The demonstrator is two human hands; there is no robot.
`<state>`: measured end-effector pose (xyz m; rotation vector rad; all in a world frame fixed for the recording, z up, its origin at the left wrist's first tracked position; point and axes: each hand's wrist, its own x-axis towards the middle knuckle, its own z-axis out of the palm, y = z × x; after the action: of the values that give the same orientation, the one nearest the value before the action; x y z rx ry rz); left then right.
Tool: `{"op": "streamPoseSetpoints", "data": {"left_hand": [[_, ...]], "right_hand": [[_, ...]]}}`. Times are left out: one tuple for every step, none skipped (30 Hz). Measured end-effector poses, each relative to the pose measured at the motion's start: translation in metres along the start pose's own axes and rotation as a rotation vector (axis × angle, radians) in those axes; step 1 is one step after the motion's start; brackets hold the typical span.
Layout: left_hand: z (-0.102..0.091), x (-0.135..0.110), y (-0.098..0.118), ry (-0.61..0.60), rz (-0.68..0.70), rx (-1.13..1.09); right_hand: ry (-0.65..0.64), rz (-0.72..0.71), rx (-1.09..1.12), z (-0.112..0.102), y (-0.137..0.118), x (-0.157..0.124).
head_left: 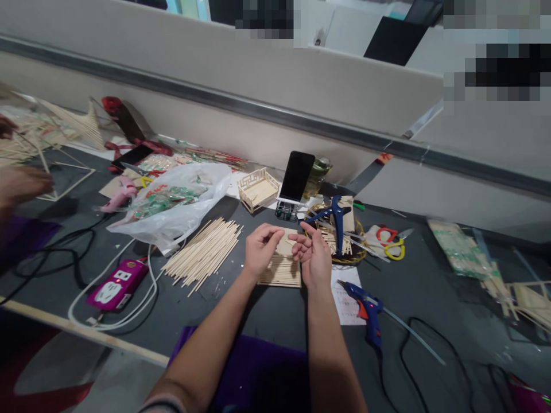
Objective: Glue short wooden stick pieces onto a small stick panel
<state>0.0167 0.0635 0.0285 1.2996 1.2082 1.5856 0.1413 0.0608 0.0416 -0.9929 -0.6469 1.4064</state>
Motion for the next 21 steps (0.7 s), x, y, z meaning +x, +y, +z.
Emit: {"op": "streamPoseSetpoints", "data": {"left_hand": [[0.002, -0.002, 0.001, -0.005, 0.047, 0.035], [0.003, -0.003, 0.001, -0.006, 0.08, 0.056], [0.003, -0.004, 0.001, -0.009, 0.101, 0.068], [0.004, -0.004, 0.0, -0.015, 0.112, 0.074], [0.004, -0.004, 0.0, -0.024, 0.114, 0.078], [0.004, -0.004, -0.001, -0.038, 0.11, 0.076], [0.003, -0.003, -0.002, -0.054, 0.103, 0.071], [0.003, -0.003, -0.003, -0.067, 0.095, 0.066], [0.002, -0.002, -0.003, -0.077, 0.092, 0.066], [0.001, -0.001, -0.002, -0.085, 0.096, 0.072], [0.001, -0.001, -0.001, -0.093, 0.104, 0.083], [0.0, 0.0, 0.0, -0.1, 0.111, 0.098], [0.0, 0.001, 0.001, -0.105, 0.113, 0.111], [0.0, 0.001, 0.003, -0.105, 0.101, 0.114], [0.0, 0.001, 0.003, -0.102, 0.068, 0.096], [0.0, 0.002, 0.004, -0.096, 0.01, 0.051], [0.0, 0.002, 0.003, -0.088, -0.068, -0.02], [0.0, 0.003, 0.002, -0.081, -0.156, -0.113], [0.0, 0.004, 0.001, -0.075, -0.242, -0.215], [-0.001, 0.005, -0.001, -0.069, -0.319, -0.313], [-0.002, 0.006, -0.002, -0.063, -0.38, -0.395]], "right_hand": [[-0.004, 0.012, 0.014, 0.0, 0.0, 0.0], [-0.007, 0.022, 0.022, 0.0, -0.001, 0.0], [-0.009, 0.029, 0.024, 0.0, -0.001, 0.0], [-0.01, 0.032, 0.022, 0.0, -0.001, 0.0], [-0.011, 0.03, 0.016, 0.001, -0.001, 0.0], [-0.01, 0.022, 0.005, 0.001, 0.0, 0.0], [-0.008, 0.008, -0.013, 0.001, 0.0, 0.0], [-0.005, -0.013, -0.039, 0.001, 0.001, -0.001], [0.0, -0.042, -0.075, 0.001, 0.001, -0.001], [0.003, -0.079, -0.12, 0.001, 0.002, -0.002], [0.002, -0.121, -0.171, 0.001, 0.003, -0.003], [-0.005, -0.161, -0.222, 0.001, 0.003, -0.004], [-0.018, -0.195, -0.266, 0.001, 0.003, -0.005], [-0.037, -0.216, -0.298, 0.001, 0.003, -0.006], [-0.057, -0.227, -0.319, 0.001, 0.002, -0.007], [-0.069, -0.234, -0.329, 0.001, 0.001, -0.008], [-0.063, -0.249, -0.33, 0.0, -0.001, -0.009], [-0.038, -0.275, -0.326, 0.0, -0.002, -0.009], [0.004, -0.313, -0.317, -0.001, -0.004, -0.008], [0.059, -0.359, -0.303, -0.003, -0.006, -0.008], [0.119, -0.406, -0.285, -0.004, -0.008, -0.007]]}}
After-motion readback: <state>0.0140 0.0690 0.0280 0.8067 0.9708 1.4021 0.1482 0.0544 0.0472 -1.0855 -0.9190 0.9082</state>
